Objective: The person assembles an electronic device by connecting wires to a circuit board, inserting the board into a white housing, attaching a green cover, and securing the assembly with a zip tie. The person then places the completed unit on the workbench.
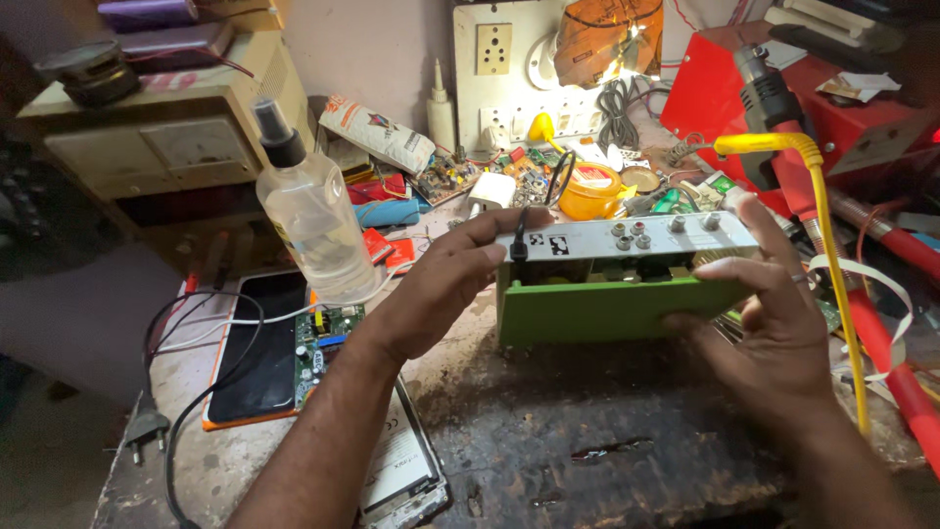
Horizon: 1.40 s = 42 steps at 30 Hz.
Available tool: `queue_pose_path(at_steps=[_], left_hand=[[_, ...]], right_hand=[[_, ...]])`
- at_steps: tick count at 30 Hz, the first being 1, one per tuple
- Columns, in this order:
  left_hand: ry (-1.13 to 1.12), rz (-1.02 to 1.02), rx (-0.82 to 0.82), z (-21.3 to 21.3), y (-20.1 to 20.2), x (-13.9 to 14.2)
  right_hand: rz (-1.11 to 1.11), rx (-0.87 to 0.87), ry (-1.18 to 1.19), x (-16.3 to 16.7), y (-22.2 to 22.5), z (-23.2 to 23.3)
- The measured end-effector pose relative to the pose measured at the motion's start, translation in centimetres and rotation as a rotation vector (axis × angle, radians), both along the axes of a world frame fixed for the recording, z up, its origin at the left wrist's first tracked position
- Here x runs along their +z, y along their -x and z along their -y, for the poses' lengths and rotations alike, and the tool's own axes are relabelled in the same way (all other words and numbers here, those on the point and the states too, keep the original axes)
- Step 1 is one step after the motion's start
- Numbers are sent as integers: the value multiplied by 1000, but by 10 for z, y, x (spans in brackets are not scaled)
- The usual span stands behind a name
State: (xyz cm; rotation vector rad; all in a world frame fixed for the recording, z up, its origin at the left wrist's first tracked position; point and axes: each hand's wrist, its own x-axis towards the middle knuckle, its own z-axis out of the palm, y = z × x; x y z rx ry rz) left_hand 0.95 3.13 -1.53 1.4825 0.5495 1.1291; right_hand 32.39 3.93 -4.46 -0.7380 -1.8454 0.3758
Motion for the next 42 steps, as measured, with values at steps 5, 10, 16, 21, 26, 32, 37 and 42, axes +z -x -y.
queue_pose_path(at_steps=[5,10,16,21,26,32,37,42], left_hand=[[-77,-103,104,-1,-3,-6],[-182,-151,226,-3,-8,-10],[-270,-196,262,-2,-4,-9],[-458,-276,341,1,-5,-6],[-599,-401,484,2,-7,-4],[-577,-450,510,1,-7,-4],[-254,-204,74,0,10,2],[-137,-107,-59,5,15,3]], right_hand=[[-99,141,149,-2,-8,-1],[-66,125,102,-1,-7,-8],[-109,139,115,-1,-4,-8],[-86,96,89,1,-2,-6],[-82,100,61,4,0,-5],[-44,55,27,4,1,-6],[-51,72,-6,4,3,-8],[-60,48,14,3,5,-9]])
